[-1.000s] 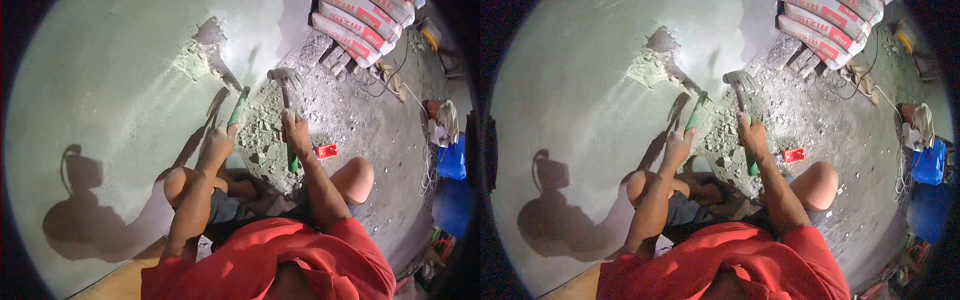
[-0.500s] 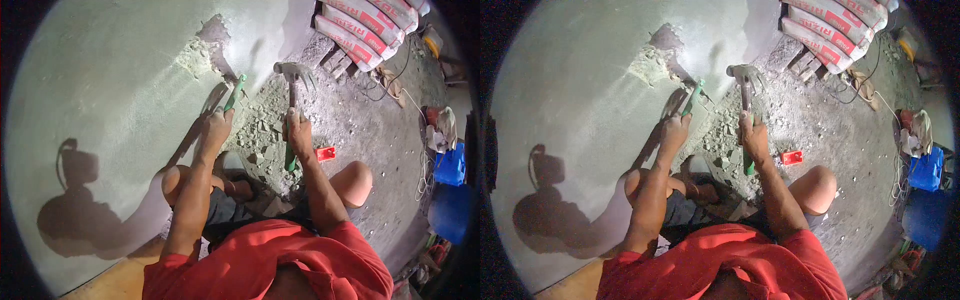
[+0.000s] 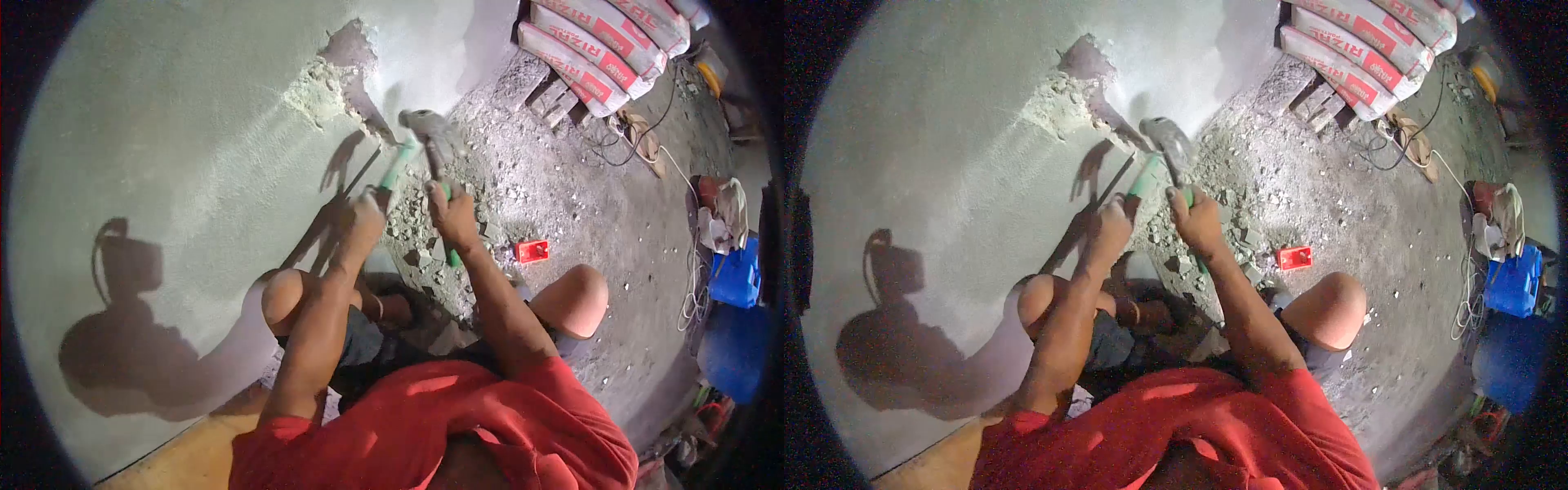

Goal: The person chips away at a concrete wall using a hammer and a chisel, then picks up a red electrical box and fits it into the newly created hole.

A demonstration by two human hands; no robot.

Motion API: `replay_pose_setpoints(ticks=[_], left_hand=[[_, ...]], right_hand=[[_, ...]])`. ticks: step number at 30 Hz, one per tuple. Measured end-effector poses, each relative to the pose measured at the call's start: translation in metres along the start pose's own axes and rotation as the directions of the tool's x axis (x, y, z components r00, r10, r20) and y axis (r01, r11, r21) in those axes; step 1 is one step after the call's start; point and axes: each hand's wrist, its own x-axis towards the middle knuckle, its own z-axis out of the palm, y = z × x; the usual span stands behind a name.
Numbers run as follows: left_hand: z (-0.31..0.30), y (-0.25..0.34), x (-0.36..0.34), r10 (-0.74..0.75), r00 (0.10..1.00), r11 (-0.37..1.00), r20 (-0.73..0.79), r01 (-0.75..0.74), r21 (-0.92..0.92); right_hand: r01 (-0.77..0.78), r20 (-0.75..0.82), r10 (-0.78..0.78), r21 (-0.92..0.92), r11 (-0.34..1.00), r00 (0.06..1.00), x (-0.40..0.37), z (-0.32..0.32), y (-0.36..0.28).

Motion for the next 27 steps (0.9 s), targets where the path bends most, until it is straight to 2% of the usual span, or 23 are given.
replay_pose_setpoints(ticks=[1,2,4,5,6,9,14,20,23,25,26,27], left_hand=[[-0.025,0.026,-0.016,0.056,0.996,0.994,0.064,-0.062,0.095],[-0.027,0.029,-0.014,0.064,0.995,0.993,0.073,-0.071,0.095],[-0.027,0.032,-0.012,0.139,0.990,0.989,-0.039,-0.137,0.053],[-0.030,0.033,-0.005,0.099,0.994,0.994,-0.049,-0.096,0.056],[-0.036,0.030,0.000,0.135,0.989,0.991,-0.064,-0.134,0.016],[-0.040,0.028,0.004,0.142,0.990,0.990,-0.015,-0.142,-0.015],[-0.046,0.023,0.000,0.154,0.985,0.985,-0.071,-0.148,0.092],[-0.053,0.023,0.013,0.139,0.990,0.981,-0.030,-0.133,0.142],[-0.050,0.027,0.015,0.109,0.994,0.991,0.007,-0.109,0.078],[-0.052,0.033,0.015,0.091,0.996,0.992,0.008,-0.092,0.081],[-0.052,0.036,0.014,0.076,0.997,0.993,0.006,-0.076,0.086],[-0.053,0.039,0.015,0.076,0.997,0.993,0.001,-0.076,0.093]], right_hand=[[0.016,-0.028,-0.014,0.057,0.998,0.999,-0.006,-0.009,-0.004],[0.041,-0.074,-0.032,0.118,0.992,0.997,-0.007,-0.017,-0.005],[0.029,-0.090,-0.015,0.161,0.986,0.996,-0.001,-0.023,0.005],[-0.029,-0.051,0.042,0.242,0.970,0.998,-0.004,-0.030,-0.009],[-0.090,-0.004,0.096,0.318,0.944,0.995,-0.007,-0.033,-0.016],[-0.116,-0.017,0.127,0.294,0.949,0.992,-0.013,-0.033,-0.011],[-0.130,-0.015,0.141,0.299,0.945,0.990,-0.017,-0.035,0.002],[-0.115,-0.022,0.134,0.380,0.918,0.991,-0.011,-0.030,0.005],[-0.089,-0.046,0.114,0.372,0.924,0.992,-0.008,-0.030,0.005],[0.038,-0.177,0.035,0.394,0.918,0.984,-0.007,-0.021,0.002],[0.038,-0.175,0.035,0.398,0.917,0.984,-0.004,-0.009,0.007],[0.028,-0.176,0.068,0.493,0.870,0.982,0.000,0.010,0.017]])
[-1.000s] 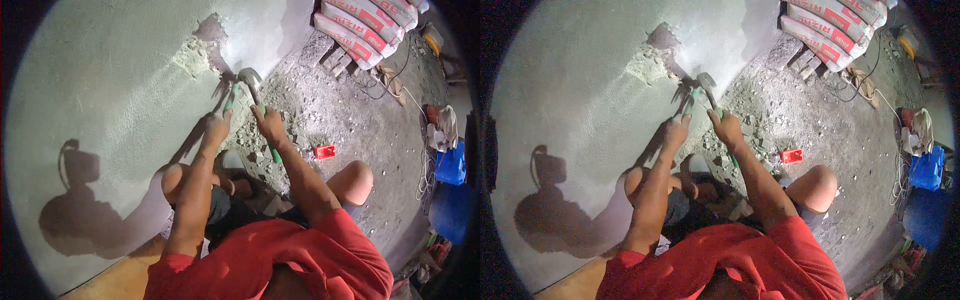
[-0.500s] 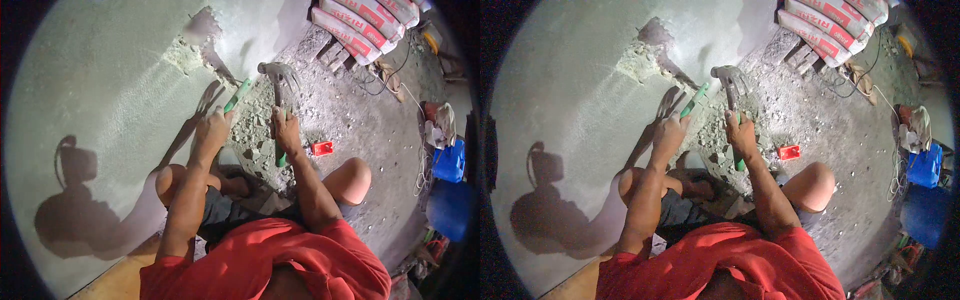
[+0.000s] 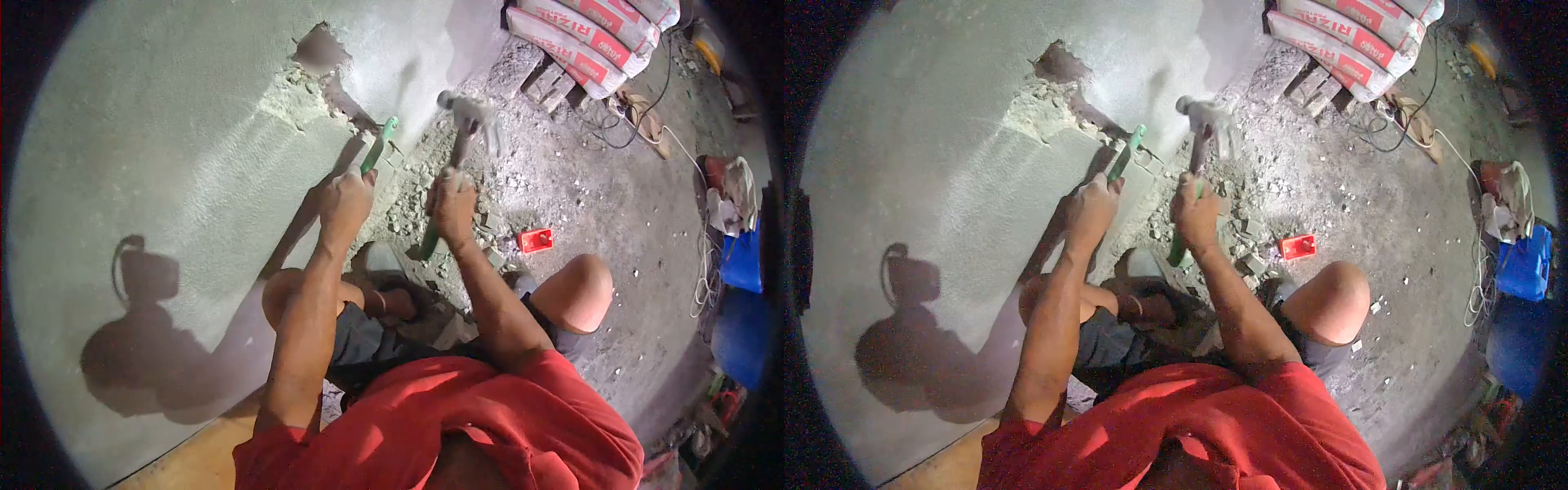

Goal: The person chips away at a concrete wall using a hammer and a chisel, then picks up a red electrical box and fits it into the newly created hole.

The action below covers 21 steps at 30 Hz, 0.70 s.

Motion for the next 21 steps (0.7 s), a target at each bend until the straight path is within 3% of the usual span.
replay_pose_setpoints(ticks=[1,2,3,5,7,9,11,14,15,17,18,19,21], left_hand=[[0.001,0.002,-0.001,-0.009,1.000,1.000,-0.004,0.009,-0.023],[0.003,0.002,-0.002,-0.018,1.000,0.999,-0.003,0.018,-0.046],[0.007,0.001,-0.005,-0.014,1.000,0.999,0.003,0.014,-0.040],[0.013,0.002,-0.001,-0.010,0.999,0.998,-0.048,0.007,-0.055],[0.016,-0.002,-0.001,-0.022,1.000,0.999,-0.010,0.022,-0.041],[0.017,-0.002,-0.005,-0.041,0.999,0.999,0.035,0.042,-0.027],[0.015,0.002,-0.002,-0.048,0.998,0.999,0.041,0.048,0.003],[0.031,-0.018,0.004,0.037,0.999,0.995,0.030,-0.040,0.093],[0.032,-0.019,0.003,0.046,0.999,0.995,0.025,-0.048,0.092],[0.022,-0.015,-0.001,-0.065,0.998,0.998,-0.001,0.065,-0.024],[0.021,-0.014,0.000,-0.071,0.997,0.997,0.002,0.071,-0.030],[0.020,-0.013,0.002,-0.126,0.991,0.988,0.054,0.130,-0.083],[0.014,-0.003,-0.008,-0.183,0.976,0.971,0.117,0.198,-0.135]], right_hand=[[-0.031,-0.016,0.032,0.101,0.994,0.999,0.003,0.006,0.022],[-0.116,0.078,0.116,-0.005,0.993,0.990,0.011,0.011,0.027],[-0.121,0.072,0.121,0.001,0.993,0.990,0.013,0.008,0.032],[-0.145,0.087,0.168,-0.228,0.963,0.982,0.016,0.008,0.001],[-0.111,0.091,0.125,-0.149,0.983,0.988,0.018,0.004,0.008],[-0.049,-0.013,0.051,0.138,0.989,0.999,0.003,0.004,-0.007],[0.054,-0.067,-0.048,0.093,0.994,0.997,-0.008,0.012,0.006],[-0.021,0.089,0.057,-0.359,0.933,0.994,0.007,0.019,0.045],[-0.015,0.085,0.048,-0.358,0.934,0.995,0.010,0.011,0.045],[-0.197,0.020,0.214,-0.308,0.931,0.977,0.015,0.000,0.014],[-0.120,0.064,0.130,-0.144,0.982,0.989,0.012,-0.007,0.012],[-0.126,0.067,0.137,-0.154,0.980,0.988,0.007,-0.007,0.005],[0.023,-0.053,-0.017,0.119,0.993,0.998,-0.006,-0.005,-0.031]])
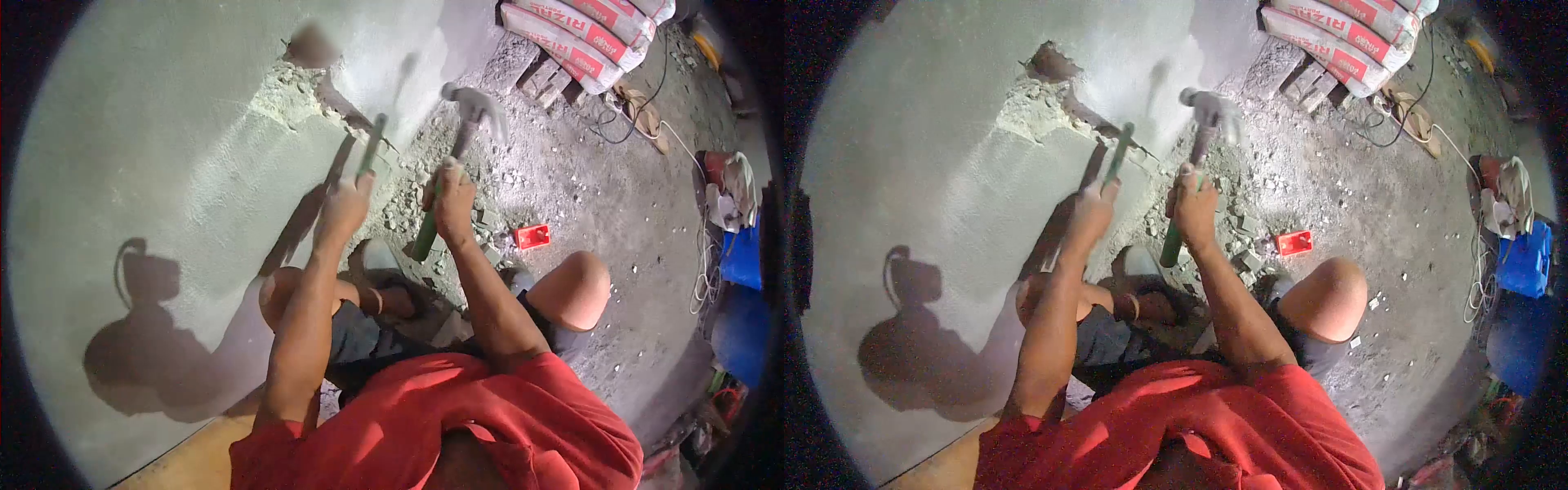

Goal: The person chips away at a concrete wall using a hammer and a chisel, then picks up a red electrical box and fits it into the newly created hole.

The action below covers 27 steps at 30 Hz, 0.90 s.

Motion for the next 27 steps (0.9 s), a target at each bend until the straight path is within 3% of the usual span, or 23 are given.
replay_pose_setpoints(ticks=[2,3,6,8,10,11,16,19,21,22,24,27], left_hand=[[-0.008,0.022,-0.034,-0.025,0.984,0.979,0.174,0.059,-0.195],[-0.008,0.026,-0.043,0.105,0.992,0.990,0.064,-0.099,-0.103],[0.009,0.006,-0.036,0.005,0.998,1.000,0.061,-0.006,0.022],[0.035,-0.019,-0.023,-0.044,0.998,0.999,0.037,0.044,-0.004],[0.051,-0.035,-0.014,0.076,0.967,0.994,-0.244,-0.093,-0.057],[0.036,-0.026,-0.017,0.039,0.985,0.996,-0.167,-0.051,-0.067],[0.072,-0.048,0.002,-0.050,0.971,0.974,-0.232,-0.004,-0.226],[0.076,-0.050,0.003,-0.065,0.980,0.977,-0.187,0.024,-0.210],[0.073,-0.054,0.008,-0.066,0.985,0.919,-0.157,-0.001,-0.393],[0.075,-0.057,0.012,-0.062,0.988,0.878,-0.141,-0.013,-0.478],[0.083,-0.061,0.017,-0.029,0.985,0.897,-0.170,-0.050,-0.440],[0.091,-0.065,0.020,-0.047,0.983,0.844,-0.176,-0.055,-0.534]], right_hand=[[0.013,0.002,-0.013,0.041,0.999,1.000,0.002,-0.007,-0.018],[0.014,0.030,-0.014,0.019,1.000,0.999,0.006,-0.013,-0.024],[-0.006,0.018,0.007,-0.046,0.999,1.000,0.015,-0.019,-0.028],[0.030,0.112,-0.004,-0.233,0.972,0.994,0.007,-0.026,-0.025],[-0.041,0.098,0.062,-0.205,0.978,0.993,-0.010,-0.019,-0.022],[-0.021,0.125,0.050,-0.221,0.975,0.991,-0.015,-0.018,-0.017],[-0.021,0.146,0.060,-0.257,0.966,0.988,-0.034,-0.010,-0.013],[0.047,0.181,0.029,-0.400,0.915,0.983,-0.041,-0.016,-0.020],[0.141,0.224,-0.039,-0.459,0.877,0.974,-0.042,-0.017,-0.021],[0.145,0.229,-0.041,-0.463,0.874,0.973,-0.043,-0.016,-0.023],[0.210,0.273,-0.083,-0.478,0.853,0.959,-0.043,-0.014,-0.026],[0.353,0.336,-0.206,-0.465,0.812,0.919,-0.039,-0.020,-0.014]])
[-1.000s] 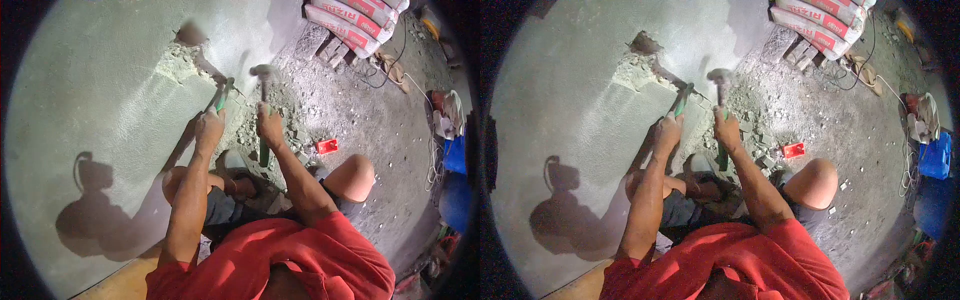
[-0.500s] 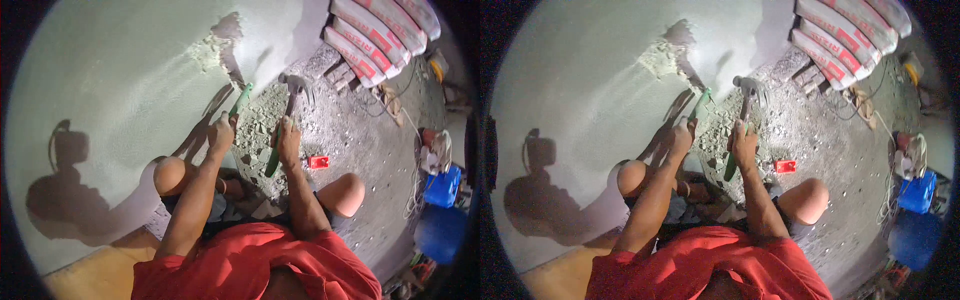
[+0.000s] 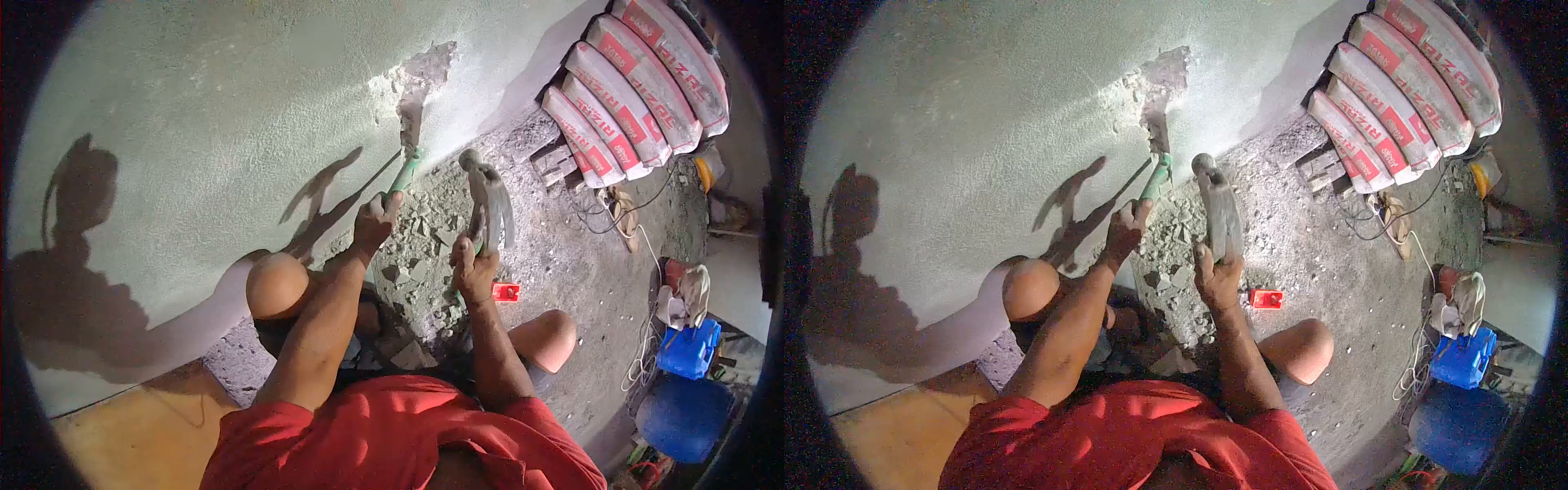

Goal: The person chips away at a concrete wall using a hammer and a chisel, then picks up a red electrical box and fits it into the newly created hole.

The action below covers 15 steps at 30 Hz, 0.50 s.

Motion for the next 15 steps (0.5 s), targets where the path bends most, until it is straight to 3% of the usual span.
replay_pose_setpoints(ticks=[1,3,5,6,7,9,10,11,12,14,15], left_hand=[[0.002,-0.002,0.000,0.032,0.999,0.998,0.001,-0.032,-0.049],[0.003,-0.001,0.000,0.064,0.998,0.994,0.002,-0.064,-0.094],[0.005,0.001,-0.002,0.068,0.998,0.994,-0.010,-0.068,-0.090],[0.014,-0.015,0.005,0.524,0.845,0.818,-0.104,-0.466,0.338],[0.012,-0.012,0.006,0.520,0.849,0.820,-0.099,-0.463,0.335],[0.004,0.000,0.003,0.155,0.988,0.988,-0.003,-0.155,0.030],[0.007,-0.003,0.003,0.236,0.971,0.970,-0.041,-0.232,0.079],[0.009,-0.006,0.002,0.314,0.946,0.944,-0.079,-0.303,0.134],[0.013,-0.008,0.001,0.322,0.940,0.936,-0.111,-0.298,0.189],[0.017,0.009,0.002,-0.018,0.999,0.983,-0.048,0.027,0.184],[0.012,0.024,-0.004,0.007,0.998,0.988,-0.062,0.003,0.152]], right_hand=[[0.075,-0.030,-0.074,0.016,0.997,0.997,-0.002,0.002,0.008],[0.304,0.021,-0.322,-0.388,0.870,0.947,-0.003,-0.003,0.031],[0.407,0.067,-0.417,-0.402,0.820,0.906,-0.001,-0.003,0.026],[0.426,0.080,-0.431,-0.386,0.818,0.899,0.000,-0.002,0.027],[0.445,0.094,-0.444,-0.371,0.815,0.891,0.001,-0.002,0.029],[0.264,0.069,-0.255,-0.205,0.943,0.965,0.001,-0.002,0.031],[0.160,0.085,-0.149,-0.142,0.977,0.985,0.002,-0.003,0.026],[0.159,0.087,-0.148,-0.141,0.977,0.985,0.006,0.002,0.023],[0.251,0.042,-0.247,-0.153,0.956,0.968,0.016,0.013,0.021],[0.150,0.063,-0.137,-0.331,0.932,0.989,0.039,0.023,0.047],[-0.025,0.088,0.077,-0.487,0.873,0.993,0.052,0.025,0.073]])
